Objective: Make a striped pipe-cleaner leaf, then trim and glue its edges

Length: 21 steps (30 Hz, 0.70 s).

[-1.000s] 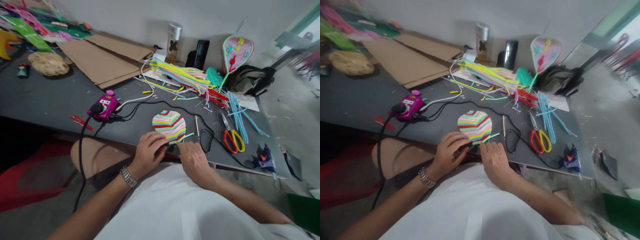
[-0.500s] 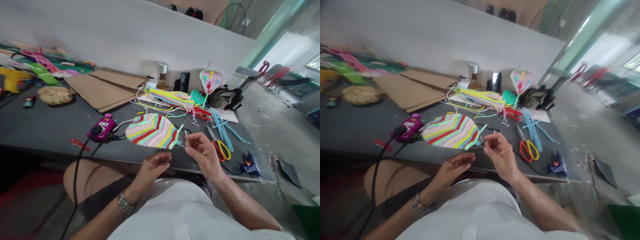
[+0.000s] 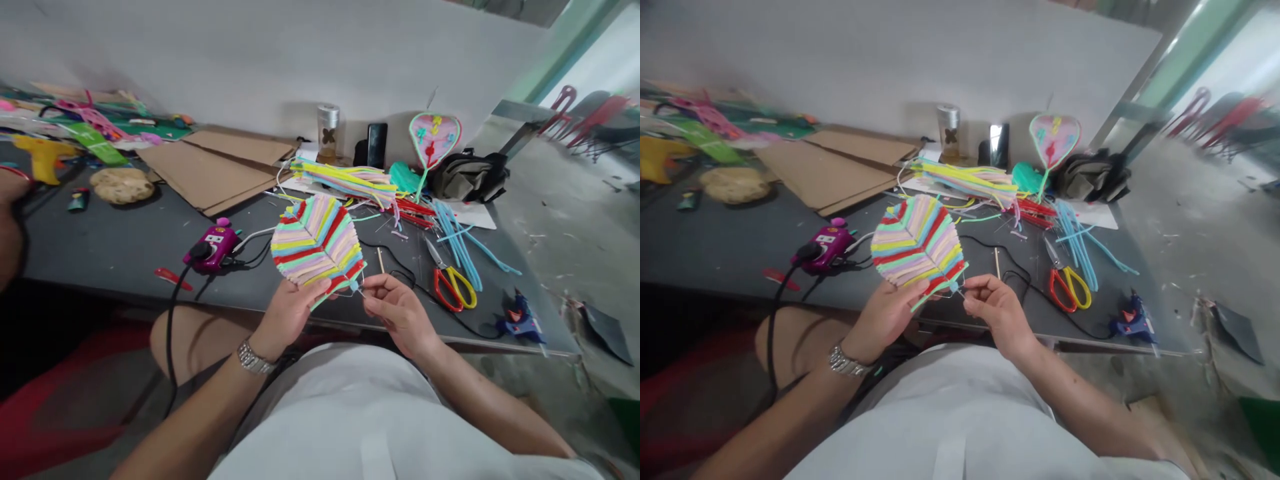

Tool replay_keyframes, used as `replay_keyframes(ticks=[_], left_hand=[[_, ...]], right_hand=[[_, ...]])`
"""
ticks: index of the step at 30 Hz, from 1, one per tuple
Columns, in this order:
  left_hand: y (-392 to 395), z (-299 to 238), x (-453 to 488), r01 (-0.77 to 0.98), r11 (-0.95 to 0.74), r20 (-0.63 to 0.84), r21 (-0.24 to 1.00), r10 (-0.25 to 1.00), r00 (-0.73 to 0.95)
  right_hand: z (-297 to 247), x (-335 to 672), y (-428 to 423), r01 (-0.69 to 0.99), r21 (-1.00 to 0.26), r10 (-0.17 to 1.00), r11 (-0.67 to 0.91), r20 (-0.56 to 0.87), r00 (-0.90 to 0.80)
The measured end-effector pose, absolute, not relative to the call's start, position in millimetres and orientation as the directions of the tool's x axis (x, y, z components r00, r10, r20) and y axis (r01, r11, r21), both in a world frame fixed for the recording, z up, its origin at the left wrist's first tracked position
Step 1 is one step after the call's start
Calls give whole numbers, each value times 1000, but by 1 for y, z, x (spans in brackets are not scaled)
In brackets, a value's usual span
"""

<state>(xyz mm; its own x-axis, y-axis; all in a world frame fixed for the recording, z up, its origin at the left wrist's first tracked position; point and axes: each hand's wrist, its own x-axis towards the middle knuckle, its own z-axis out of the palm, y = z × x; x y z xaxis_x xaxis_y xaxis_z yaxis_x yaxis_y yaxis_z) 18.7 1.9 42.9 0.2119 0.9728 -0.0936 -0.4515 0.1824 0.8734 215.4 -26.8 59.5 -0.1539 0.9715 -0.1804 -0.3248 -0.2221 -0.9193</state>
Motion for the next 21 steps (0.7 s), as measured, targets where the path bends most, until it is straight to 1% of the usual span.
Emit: replay_keyframes(ticks=[2,5,7,10,13,21], left_hand=[[-1,40,15,-423,193,-112,885,972,209],[-3,38,13,-401,181,-102,898,972,212],[-4,38,13,-388,179,-100,904,971,216],[-8,35,14,-364,179,-100,914,969,224],[-11,34,16,-360,193,-116,913,968,224],[-16,32,16,-382,263,-184,886,955,232]], right_hand=[[57,216,-25,-255,-945,973,-205,-167,-161],[57,217,-21,-149,-968,962,-205,-171,-212],[56,216,-19,-123,-969,952,-216,-181,-245],[53,211,-16,-168,-957,945,-238,-189,-266],[48,208,-16,-223,-937,945,-267,-210,-250],[46,208,-16,-319,-853,899,-412,-325,-293]])
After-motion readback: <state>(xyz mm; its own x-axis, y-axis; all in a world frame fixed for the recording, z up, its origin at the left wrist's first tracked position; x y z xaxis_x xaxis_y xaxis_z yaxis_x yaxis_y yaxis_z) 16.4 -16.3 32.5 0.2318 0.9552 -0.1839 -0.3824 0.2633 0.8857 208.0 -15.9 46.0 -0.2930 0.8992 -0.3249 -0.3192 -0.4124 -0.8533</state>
